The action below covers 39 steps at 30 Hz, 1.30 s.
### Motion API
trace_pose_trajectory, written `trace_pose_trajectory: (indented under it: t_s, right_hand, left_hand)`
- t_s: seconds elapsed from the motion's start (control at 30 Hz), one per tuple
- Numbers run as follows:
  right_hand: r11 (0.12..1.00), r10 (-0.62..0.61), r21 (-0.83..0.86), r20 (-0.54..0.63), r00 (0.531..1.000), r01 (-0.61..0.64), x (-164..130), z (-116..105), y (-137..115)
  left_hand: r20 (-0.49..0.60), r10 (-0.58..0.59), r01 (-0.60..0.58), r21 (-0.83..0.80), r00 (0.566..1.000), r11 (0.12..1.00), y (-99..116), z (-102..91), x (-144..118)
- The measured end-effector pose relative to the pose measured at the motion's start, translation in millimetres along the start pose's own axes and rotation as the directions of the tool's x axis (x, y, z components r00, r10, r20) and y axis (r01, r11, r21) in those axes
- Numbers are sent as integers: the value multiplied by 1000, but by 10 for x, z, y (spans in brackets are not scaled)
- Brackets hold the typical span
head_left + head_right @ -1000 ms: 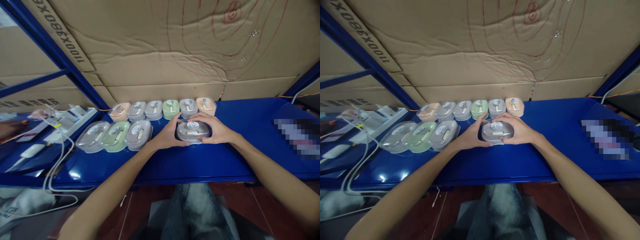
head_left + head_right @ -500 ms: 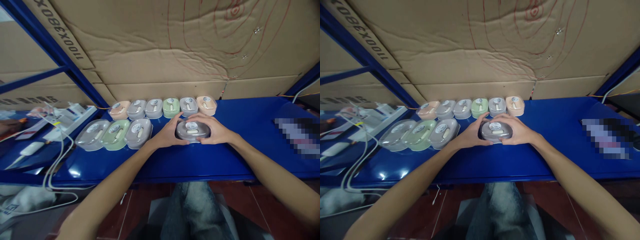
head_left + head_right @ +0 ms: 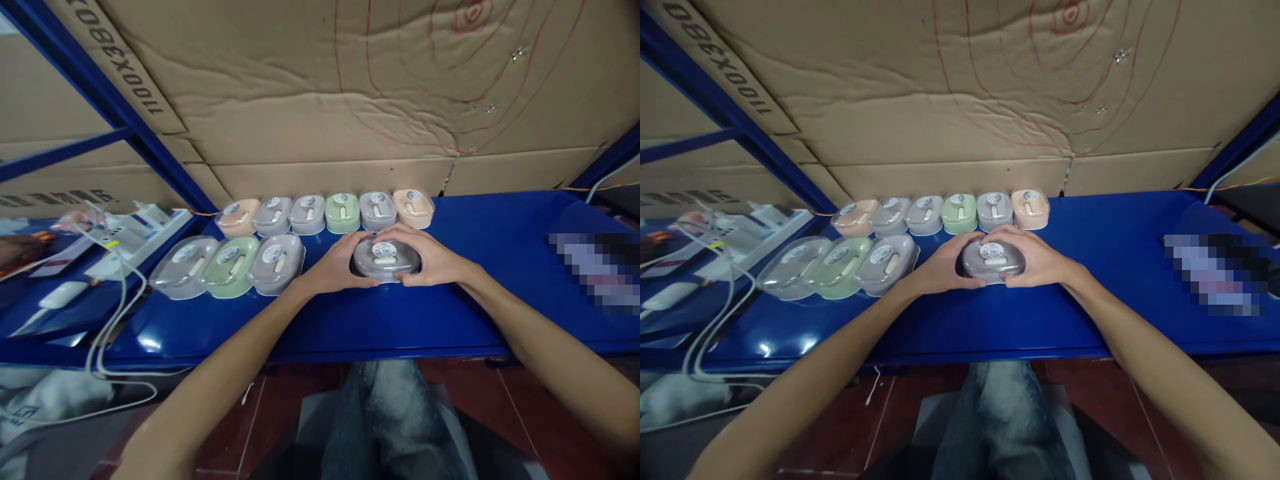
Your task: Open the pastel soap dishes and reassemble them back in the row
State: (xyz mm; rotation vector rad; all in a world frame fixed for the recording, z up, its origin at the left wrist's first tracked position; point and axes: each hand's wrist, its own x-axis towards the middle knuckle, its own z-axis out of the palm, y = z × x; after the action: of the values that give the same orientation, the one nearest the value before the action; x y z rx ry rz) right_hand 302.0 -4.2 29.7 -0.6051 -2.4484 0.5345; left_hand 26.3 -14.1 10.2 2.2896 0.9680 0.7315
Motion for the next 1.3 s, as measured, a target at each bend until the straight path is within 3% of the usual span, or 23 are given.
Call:
trace_pose_trajectory:
  t_s: [0.27,0.4,0.5,0.6,0.8,0.9,1.07,1.2,1.3]
  right_hand:
    - [1000,9,21,19,1000,-9,-8,17,29]
    - [999,10,32,1,1000,-10,-12,36,36]
    - [996,81,46,-19,997,-80,-15,52,22]
    - [985,159,76,-55,986,-155,-25,68,20]
    - [932,205,324,-96,974,-164,-31,66,126]
    - [874,307,439,-162,938,-211,-15,64,202]
    - [853,429,428,-247,869,-299,7,116,288]
    - [857,455,391,-266,850,-336,12,165,304]
    - [865,453,366,-275,848,-343,16,173,297]
  left_hand:
    - [9,4,-5,95,1000,995,28,10,-27]
    - [-12,125,-120,208,992,971,147,-5,-53]
    - [2,205,-197,277,979,940,244,-16,-67]
    - [30,194,-192,353,981,916,317,-21,-97]
    - [61,203,-204,524,977,827,426,-16,-335]
    - [30,177,-160,588,984,793,492,12,-524]
    - [-129,111,10,697,986,717,620,107,-784]
    - [-279,93,159,756,956,635,675,166,-897]
    - [-331,131,191,777,934,600,645,161,-930]
